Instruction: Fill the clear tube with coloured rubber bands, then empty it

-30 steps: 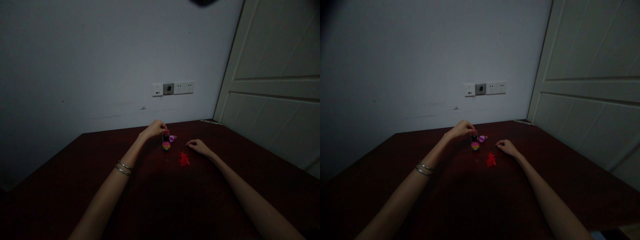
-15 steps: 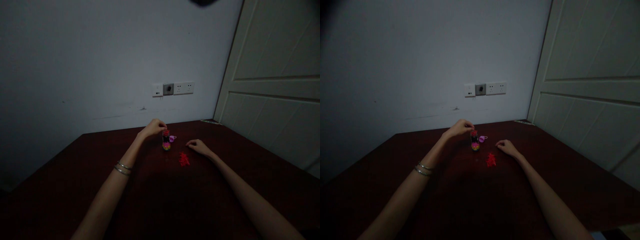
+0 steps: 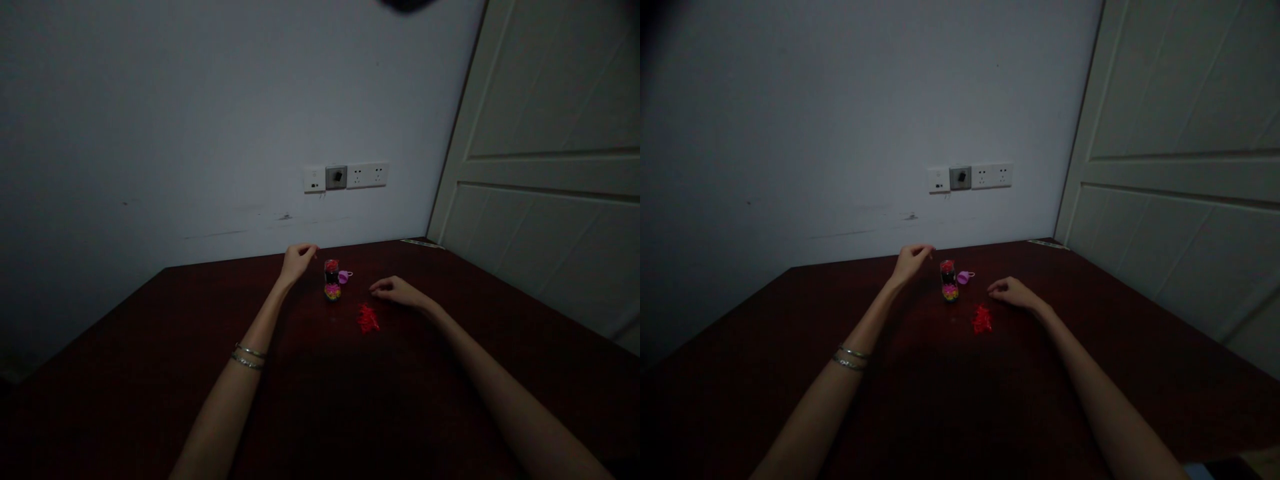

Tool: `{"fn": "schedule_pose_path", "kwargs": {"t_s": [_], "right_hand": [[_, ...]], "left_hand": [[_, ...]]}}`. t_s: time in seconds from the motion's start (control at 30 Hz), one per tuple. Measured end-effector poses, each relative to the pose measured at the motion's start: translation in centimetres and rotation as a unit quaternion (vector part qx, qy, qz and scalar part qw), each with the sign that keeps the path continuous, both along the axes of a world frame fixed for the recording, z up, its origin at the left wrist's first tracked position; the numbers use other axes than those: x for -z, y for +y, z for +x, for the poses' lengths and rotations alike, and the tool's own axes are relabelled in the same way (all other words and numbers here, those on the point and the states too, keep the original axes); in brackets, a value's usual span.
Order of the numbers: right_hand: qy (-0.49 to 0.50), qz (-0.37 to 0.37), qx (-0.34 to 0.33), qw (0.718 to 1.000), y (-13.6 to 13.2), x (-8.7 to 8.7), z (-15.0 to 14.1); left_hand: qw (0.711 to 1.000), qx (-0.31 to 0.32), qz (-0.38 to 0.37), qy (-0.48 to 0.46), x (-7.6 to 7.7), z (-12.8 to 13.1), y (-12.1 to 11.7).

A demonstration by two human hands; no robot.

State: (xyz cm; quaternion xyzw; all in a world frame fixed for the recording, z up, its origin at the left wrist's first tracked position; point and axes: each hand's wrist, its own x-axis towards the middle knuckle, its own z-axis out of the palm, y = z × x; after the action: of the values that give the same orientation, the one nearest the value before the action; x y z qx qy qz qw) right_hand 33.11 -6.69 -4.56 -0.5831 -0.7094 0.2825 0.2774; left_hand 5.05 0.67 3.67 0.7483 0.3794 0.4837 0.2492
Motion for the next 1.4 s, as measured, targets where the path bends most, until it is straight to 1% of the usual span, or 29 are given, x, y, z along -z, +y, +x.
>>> {"fn": "schedule_pose_path", "kwargs": {"t_s": [0.07,0.13,0.2,0.3,0.37,0.43,0.5,0.7,0.9,1.17,1.3,1.4], "right_hand": [[-0.011,-0.035,-0.035,0.999,-0.7,-1.0,-0.6],[-0.03,-0.048,-0.063,0.996,-1.2,-1.8,-1.2],[-0.046,-0.05,-0.081,0.994,-1.6,-2.2,-1.9],[-0.057,-0.055,-0.098,0.992,-1.7,-2.2,-2.5],[-0.064,-0.053,-0.113,0.99,-1.7,-2.1,-2.7],[-0.077,-0.047,-0.129,0.988,-1.7,-2.1,-2.9],[-0.089,-0.037,-0.139,0.986,-1.7,-2.1,-3.0],[-0.088,-0.026,-0.128,0.987,-1.7,-2.0,-3.4],[-0.071,-0.02,-0.117,0.99,-1.6,-1.9,-3.3],[-0.041,-0.01,-0.102,0.994,-1.5,-1.9,-3.0],[-0.018,0.001,-0.11,0.994,-1.5,-2.0,-2.9],[-0.008,0.004,-0.101,0.995,-1.7,-2.3,-3.0]], "left_hand": [[1.0,-0.017,-0.023,-0.001,1.0,-0.5,0.7],[0.998,-0.028,-0.051,0.003,2.3,-1.0,1.3],[0.996,-0.034,-0.082,0.013,3.9,-1.5,1.9],[0.99,-0.038,-0.131,0.023,6.3,-2.0,2.4],[0.986,-0.038,-0.158,0.019,7.6,-2.2,2.6],[0.982,-0.038,-0.184,0.01,8.6,-2.4,2.8],[0.979,-0.039,-0.2,0.001,9.2,-2.5,3.0],[0.98,-0.038,-0.194,-0.005,10.0,-2.7,3.4],[0.985,-0.037,-0.165,0.025,10.5,-2.8,3.5],[0.987,-0.045,-0.141,0.063,10.3,-2.8,3.0],[0.988,-0.043,-0.133,0.063,10.2,-2.7,2.8],[0.988,-0.038,-0.143,0.05,10.0,-2.7,2.6]]}}
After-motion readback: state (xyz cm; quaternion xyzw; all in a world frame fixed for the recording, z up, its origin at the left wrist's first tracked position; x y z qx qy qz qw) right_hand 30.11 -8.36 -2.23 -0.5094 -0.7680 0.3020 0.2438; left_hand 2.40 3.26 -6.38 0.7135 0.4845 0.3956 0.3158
